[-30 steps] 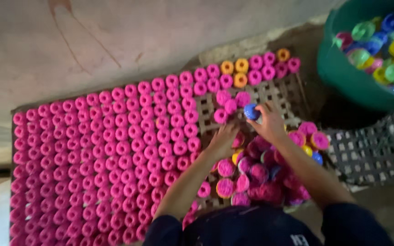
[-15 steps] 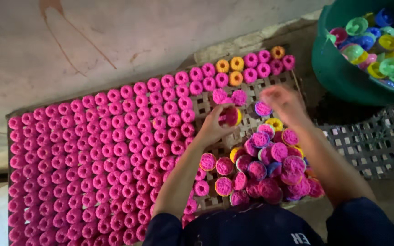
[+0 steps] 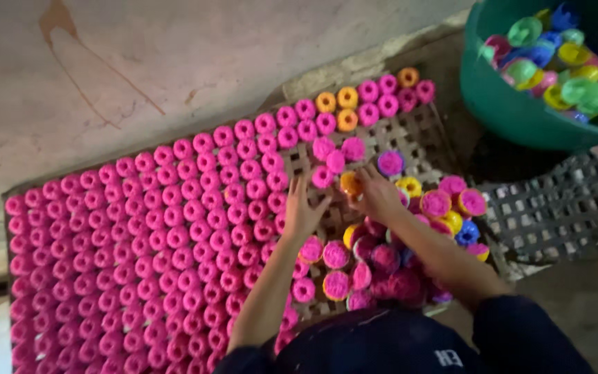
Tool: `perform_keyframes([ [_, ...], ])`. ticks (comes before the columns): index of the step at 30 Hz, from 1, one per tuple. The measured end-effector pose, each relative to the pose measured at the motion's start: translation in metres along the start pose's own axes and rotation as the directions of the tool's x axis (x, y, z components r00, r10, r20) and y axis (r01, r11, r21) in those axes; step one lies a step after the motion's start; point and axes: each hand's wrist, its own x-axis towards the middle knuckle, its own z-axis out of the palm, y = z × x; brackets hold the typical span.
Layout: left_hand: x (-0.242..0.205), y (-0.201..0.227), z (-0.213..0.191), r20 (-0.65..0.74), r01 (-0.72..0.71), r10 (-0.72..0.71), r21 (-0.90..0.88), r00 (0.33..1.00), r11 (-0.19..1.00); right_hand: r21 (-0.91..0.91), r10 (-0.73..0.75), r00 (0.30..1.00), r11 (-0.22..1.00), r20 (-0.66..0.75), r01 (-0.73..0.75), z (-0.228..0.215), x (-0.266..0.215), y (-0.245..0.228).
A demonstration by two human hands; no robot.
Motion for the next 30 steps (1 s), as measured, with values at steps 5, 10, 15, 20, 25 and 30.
perform_keyframes([
  [5, -0.044, -0.044, -0.002, 0.478, -0.154, 0.064, 0.151, 0.876, 0.976, 0.052, 0.019, 0.998, 0.998, 0.066, -0.023, 0.011, -0.023, 0.014],
  [10, -0.078, -0.038, -0.014, 0.597, -0.284, 0.048, 0.307, 0.801, 0.908, 0.445, 0.044, 0.957, 0.891, -0.287, 0.092, -0.063, 0.021, 0.027],
  [15, -0.091, -0.012, -0.028, 0.536, -0.234, -0.035, 0.425, 0.844, 0.875, -0.119, 0.091, 0.822, 0.975, -0.562, -0.189, -0.173, 0.04, 0.111],
  [20, -0.051, -0.022, -0.032, 0.244, 0.042, -0.077, 0.145, 0.967, 0.989, -0.093, 0.247, 0.959, 0.961, -0.138, -0.261, -0.079, 0.024, 0.164],
  [25, -0.035, -0.065, 0.006, 0.258, 0.364, -0.329, -0.876, 0.908, 0.317, -0.117, 0.455, 0.86, 0.89, 0.231, -0.44, 0.037, 0.004, 0.213],
  [30, -0.032, -0.073, 0.008, 0.43, 0.408, -0.443, -0.901, 0.786, -0.149, 0.292, 0.474, 0.683, 0.658, 0.556, -0.694, 0.051, -0.001, 0.211],
])
